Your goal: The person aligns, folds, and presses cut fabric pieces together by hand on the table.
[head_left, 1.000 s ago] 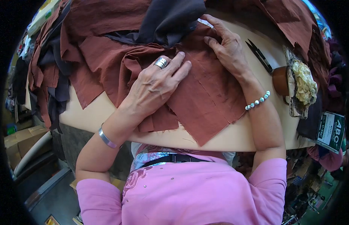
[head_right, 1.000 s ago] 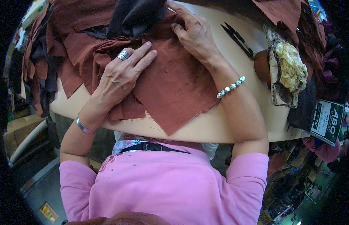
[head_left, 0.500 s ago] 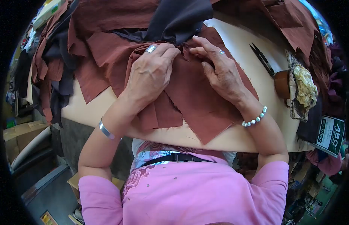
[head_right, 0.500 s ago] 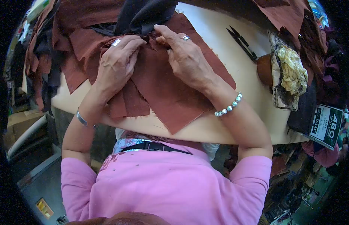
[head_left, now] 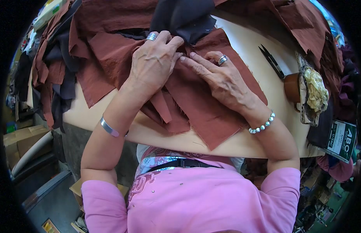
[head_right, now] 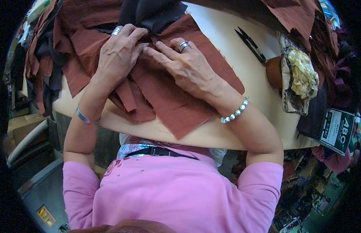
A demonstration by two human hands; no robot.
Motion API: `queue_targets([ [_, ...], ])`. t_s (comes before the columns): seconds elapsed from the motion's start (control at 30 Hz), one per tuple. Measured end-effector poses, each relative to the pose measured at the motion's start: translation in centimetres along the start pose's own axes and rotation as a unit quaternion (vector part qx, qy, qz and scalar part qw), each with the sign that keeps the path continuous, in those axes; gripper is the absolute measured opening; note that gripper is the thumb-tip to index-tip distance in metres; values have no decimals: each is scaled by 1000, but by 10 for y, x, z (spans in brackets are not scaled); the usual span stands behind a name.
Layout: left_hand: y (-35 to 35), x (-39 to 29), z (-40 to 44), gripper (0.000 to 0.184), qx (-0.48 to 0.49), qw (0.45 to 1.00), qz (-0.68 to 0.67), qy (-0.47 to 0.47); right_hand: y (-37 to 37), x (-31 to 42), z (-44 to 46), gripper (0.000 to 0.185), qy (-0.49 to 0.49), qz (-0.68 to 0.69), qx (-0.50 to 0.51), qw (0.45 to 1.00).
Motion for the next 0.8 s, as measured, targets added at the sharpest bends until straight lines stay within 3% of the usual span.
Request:
queue_targets([
  [0.5,-12,13,9,23,-81,995,31,-47,3,1,5,50,-24,4,58,998],
  [0.8,-9,13,7,23,-30,999,11,-9,1,-1,9,43,-26,6,62,998],
])
Point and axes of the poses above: each hand's wrist, its own z-axis towards the middle knuckle, its own y-axis out of the back of the hand, x = y × z, the point moved 1 cm from there along z, towards the middle knuckle, and after that the axes turned 2 degrees about -z, right-handed, at the moved point
